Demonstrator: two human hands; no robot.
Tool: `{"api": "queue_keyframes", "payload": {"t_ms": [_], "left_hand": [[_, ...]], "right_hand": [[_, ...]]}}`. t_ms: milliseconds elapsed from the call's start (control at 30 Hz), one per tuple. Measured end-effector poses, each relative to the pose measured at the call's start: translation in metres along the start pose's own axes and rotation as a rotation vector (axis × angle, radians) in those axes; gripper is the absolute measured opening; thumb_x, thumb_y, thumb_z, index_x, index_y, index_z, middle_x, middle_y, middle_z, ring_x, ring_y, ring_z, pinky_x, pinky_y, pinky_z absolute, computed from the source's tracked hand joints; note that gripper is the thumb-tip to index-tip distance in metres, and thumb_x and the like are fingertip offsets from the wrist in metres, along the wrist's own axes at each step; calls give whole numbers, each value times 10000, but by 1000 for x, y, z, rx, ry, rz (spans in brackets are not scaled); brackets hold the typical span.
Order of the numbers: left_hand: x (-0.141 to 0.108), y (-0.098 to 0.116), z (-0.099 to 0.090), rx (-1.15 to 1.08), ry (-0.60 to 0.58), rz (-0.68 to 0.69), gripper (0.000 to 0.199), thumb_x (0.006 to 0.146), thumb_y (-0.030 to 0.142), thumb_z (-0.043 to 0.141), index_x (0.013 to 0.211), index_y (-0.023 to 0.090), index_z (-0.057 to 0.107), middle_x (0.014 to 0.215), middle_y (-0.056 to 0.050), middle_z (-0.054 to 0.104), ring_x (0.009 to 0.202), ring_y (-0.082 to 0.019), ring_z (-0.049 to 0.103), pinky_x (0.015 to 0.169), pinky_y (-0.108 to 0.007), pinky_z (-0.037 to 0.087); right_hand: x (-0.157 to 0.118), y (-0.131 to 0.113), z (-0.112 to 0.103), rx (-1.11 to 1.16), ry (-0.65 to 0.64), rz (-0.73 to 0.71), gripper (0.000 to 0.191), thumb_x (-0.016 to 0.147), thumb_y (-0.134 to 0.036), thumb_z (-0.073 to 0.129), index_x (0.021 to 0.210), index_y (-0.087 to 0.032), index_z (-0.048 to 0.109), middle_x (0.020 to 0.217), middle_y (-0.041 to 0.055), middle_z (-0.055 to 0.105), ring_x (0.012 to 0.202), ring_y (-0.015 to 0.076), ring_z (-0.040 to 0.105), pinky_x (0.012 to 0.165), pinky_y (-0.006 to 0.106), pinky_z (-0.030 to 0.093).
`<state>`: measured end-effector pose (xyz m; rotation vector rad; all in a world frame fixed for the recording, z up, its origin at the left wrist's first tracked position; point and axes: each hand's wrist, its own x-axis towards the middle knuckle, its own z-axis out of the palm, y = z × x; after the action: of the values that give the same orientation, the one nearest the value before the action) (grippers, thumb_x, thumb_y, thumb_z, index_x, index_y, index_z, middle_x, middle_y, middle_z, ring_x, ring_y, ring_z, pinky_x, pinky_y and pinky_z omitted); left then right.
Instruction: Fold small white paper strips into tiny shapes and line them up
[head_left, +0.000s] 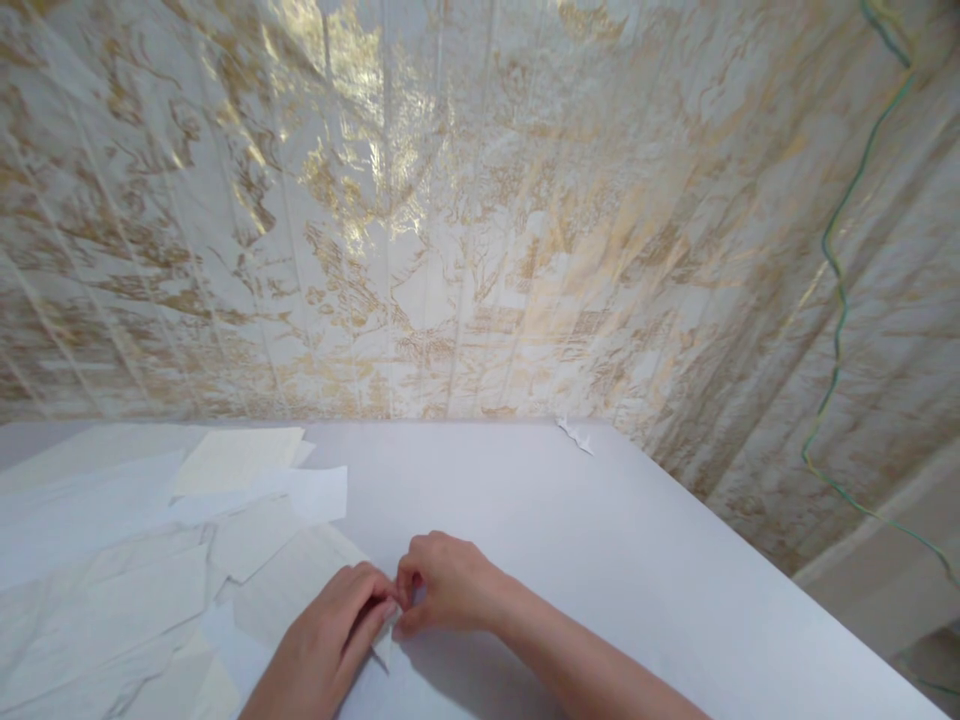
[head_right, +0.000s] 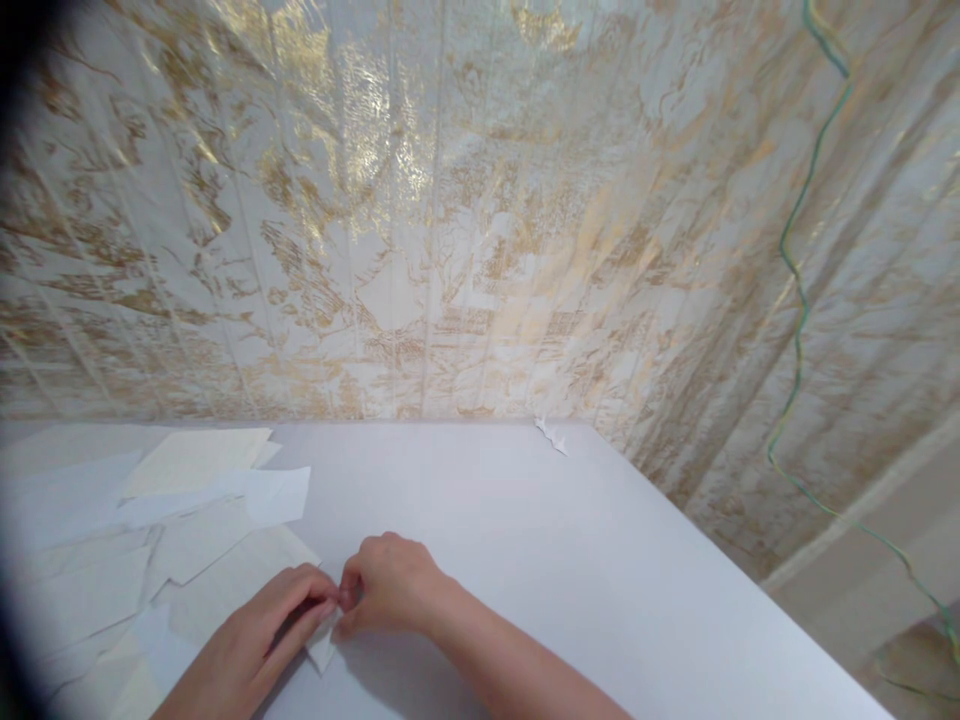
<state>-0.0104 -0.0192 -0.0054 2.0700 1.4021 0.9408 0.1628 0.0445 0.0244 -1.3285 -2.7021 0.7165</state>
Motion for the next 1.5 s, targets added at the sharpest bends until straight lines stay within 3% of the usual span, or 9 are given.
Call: {"api": "queue_keyframes", "payload": {"t_ms": [200,467,700,800,933,1100,1300,1500], "left_hand": [[-3,-9,3,51,-30,-24,238,917,366,482,765,251,625,801,-13,645,795,-217,635,749,-333,512],[-1,-2,2,30,-84,-123,260,894,390,446,763,242,615,804,-31,649,798,-240,635,762,-368,482],[1,3,2,-68,-55,-95,234,903,388,478,740,258,586,792,-7,641,776,-219,629,745,-324,473],[-1,-1,5,-157,41,-108,208,900,450,522,919,259,603,960,-31,667,859,-227,641,806,-339,485],[-3,-7,9,-450,116,-340,505,831,591,611,1174,226,545,1133,-97,692,1051,-276,658,882,-376,505],[2,-2,10,-886,-46,-554,583,657,685,741,947,185,673,871,-91,780,835,-274,735,644,-317,557],[9,3,7,-925,-77,-620,614,487,726,816,778,197,707,758,-65,796,723,-231,745,594,-276,550],[7,11,6,-883,-80,-615,573,533,700,797,742,174,708,728,-91,792,635,-213,721,547,-272,521]], "right_hand": [[1,14,-4,223,-81,-101,110,746,-234,808,849,-198,794,785,-11,694,764,142,629,649,187,428],[3,13,0,247,-18,-100,123,701,-243,857,788,-184,793,727,-22,660,727,131,612,644,187,418],[3,5,6,221,53,-52,145,645,-232,872,672,-210,732,653,-58,599,671,121,563,627,205,388],[1,2,5,226,139,-41,191,627,-199,877,620,-202,687,653,-57,585,702,131,552,653,214,383],[-5,-3,-6,263,279,-38,187,706,-149,834,668,-182,654,730,-45,605,755,126,539,703,216,379],[-15,-13,-12,268,332,-74,193,722,-132,833,688,-182,649,697,-51,611,718,125,520,702,223,367],[-20,-14,-17,358,209,-113,100,764,-143,806,809,-198,735,738,-35,654,715,122,546,671,203,388],[-19,-10,-18,419,190,-76,74,787,-118,770,813,-188,773,677,-41,653,617,97,525,603,185,378]]}}
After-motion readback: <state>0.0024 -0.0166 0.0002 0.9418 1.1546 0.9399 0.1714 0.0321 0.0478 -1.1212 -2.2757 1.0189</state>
